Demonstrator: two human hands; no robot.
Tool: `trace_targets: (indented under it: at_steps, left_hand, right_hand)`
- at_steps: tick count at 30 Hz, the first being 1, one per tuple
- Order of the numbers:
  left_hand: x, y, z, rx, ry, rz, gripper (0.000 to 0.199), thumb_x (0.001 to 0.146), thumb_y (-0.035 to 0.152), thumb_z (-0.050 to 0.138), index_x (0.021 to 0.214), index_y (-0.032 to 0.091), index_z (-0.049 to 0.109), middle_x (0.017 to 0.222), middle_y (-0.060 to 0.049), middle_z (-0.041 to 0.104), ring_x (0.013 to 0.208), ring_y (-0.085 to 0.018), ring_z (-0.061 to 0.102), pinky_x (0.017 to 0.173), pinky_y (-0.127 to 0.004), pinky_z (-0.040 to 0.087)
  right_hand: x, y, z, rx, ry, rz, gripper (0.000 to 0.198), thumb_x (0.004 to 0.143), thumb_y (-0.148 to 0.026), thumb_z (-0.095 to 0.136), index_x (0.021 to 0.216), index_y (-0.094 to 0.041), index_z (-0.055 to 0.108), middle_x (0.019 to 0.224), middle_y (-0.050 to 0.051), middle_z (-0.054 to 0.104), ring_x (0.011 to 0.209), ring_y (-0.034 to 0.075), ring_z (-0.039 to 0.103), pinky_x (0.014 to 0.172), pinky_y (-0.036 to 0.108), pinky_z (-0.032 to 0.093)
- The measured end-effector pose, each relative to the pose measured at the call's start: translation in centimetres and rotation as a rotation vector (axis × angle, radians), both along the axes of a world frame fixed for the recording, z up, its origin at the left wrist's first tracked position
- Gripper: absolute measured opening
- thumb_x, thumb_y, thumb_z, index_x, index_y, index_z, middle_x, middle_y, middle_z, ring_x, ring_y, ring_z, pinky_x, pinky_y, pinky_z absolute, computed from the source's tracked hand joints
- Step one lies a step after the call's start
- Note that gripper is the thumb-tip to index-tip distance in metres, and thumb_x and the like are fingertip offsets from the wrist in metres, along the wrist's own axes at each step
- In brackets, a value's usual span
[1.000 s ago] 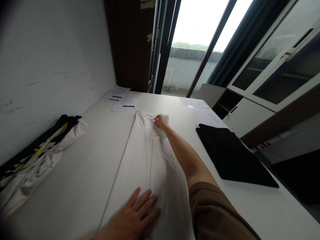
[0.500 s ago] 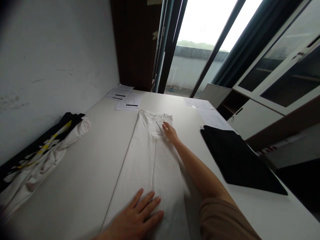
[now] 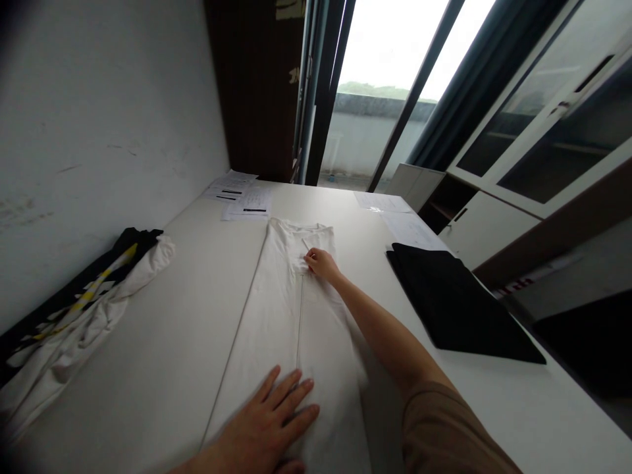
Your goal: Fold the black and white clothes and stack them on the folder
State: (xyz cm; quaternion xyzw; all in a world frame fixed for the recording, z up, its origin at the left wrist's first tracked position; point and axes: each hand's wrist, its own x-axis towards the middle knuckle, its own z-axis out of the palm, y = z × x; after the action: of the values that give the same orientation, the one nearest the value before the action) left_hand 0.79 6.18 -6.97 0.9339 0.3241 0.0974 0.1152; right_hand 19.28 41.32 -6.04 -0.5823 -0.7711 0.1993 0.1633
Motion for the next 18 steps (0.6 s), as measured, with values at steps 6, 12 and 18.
trace_targets:
  at_steps: [6,12,18]
  left_hand:
    - [0.0,0.0,0.9,-0.092,-0.015,-0.008,0.071,0.104,0.061,0.042,0.164,0.026,0.027,0.173,-0.010,0.016,0.159,-0.035,0.015,0.126,-0.063,0.015]
    - [-0.1,0.1,1.8,-0.156,-0.020,-0.006,0.070,0.105,0.061,0.042,0.163,0.025,0.028,0.173,-0.009,0.015,0.159,-0.036,0.014,0.126,-0.065,0.012]
    - [-0.2,0.1,2.0,-0.173,-0.032,-0.014,0.069,0.105,0.060,0.040,0.163,0.024,0.029,0.172,-0.011,0.017,0.159,-0.036,0.014,0.126,-0.066,0.012]
  right_hand:
    - [-0.5,2.5,0.5,0.150,-0.255,-0.140,0.033,0.096,-0.050,0.062,0.114,-0.023,0.067,0.105,0.010,0.075,0.097,0.027,0.069,0.080,0.032,0.049]
    - [-2.2,4.9,0.7,0.042,-0.421,-0.168,0.034,0.099,-0.044,0.056,0.112,-0.018,0.074,0.119,0.020,0.071,0.111,0.032,0.069,0.087,0.035,0.051]
    - [-2.7,7.0,1.2,0.050,-0.213,-0.335,0.038,0.102,-0.045,0.050,0.109,-0.018,0.076,0.117,0.019,0.072,0.110,0.030,0.069,0.089,0.034,0.052]
